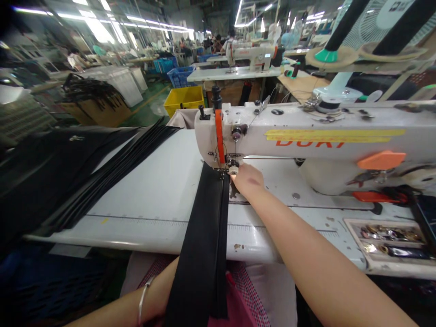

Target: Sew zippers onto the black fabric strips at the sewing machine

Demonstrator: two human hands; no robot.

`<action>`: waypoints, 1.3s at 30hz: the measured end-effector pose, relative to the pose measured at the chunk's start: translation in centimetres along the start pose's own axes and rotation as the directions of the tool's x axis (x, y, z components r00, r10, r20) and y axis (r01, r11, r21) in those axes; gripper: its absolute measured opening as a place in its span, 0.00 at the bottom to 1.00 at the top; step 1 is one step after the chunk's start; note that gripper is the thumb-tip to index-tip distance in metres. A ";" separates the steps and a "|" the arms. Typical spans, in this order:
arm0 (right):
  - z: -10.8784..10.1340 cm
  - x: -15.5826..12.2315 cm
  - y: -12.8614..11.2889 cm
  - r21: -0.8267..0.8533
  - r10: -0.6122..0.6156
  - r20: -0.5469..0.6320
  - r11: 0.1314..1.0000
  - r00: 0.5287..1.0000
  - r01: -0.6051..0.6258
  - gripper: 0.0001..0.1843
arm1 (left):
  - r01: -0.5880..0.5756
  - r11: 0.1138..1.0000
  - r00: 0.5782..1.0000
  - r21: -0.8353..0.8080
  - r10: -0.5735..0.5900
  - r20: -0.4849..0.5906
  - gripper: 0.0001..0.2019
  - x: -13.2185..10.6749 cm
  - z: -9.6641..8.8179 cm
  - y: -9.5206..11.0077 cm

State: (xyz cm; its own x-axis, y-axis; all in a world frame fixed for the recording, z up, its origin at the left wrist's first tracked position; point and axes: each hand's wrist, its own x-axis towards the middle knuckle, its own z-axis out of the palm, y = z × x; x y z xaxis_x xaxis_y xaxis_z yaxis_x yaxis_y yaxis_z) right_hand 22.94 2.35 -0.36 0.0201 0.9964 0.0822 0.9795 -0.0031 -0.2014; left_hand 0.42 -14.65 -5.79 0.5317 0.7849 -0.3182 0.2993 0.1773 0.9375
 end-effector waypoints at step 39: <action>0.3 -15.6 0.4 0.075 -0.724 -0.228 0.653 0.651 0.753 0.19 | -0.660 0.157 0.732 0.735 0.352 0.583 0.46 9.3 -10.3 7.9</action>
State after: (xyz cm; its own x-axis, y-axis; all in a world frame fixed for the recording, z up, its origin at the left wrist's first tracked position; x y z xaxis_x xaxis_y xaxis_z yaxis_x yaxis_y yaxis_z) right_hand 22.94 -13.15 -2.01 -0.6509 0.6314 0.4215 0.6398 0.7551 -0.1431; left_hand -0.40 0.12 0.15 0.9566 0.2911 0.0154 0.2778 -0.9265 0.2537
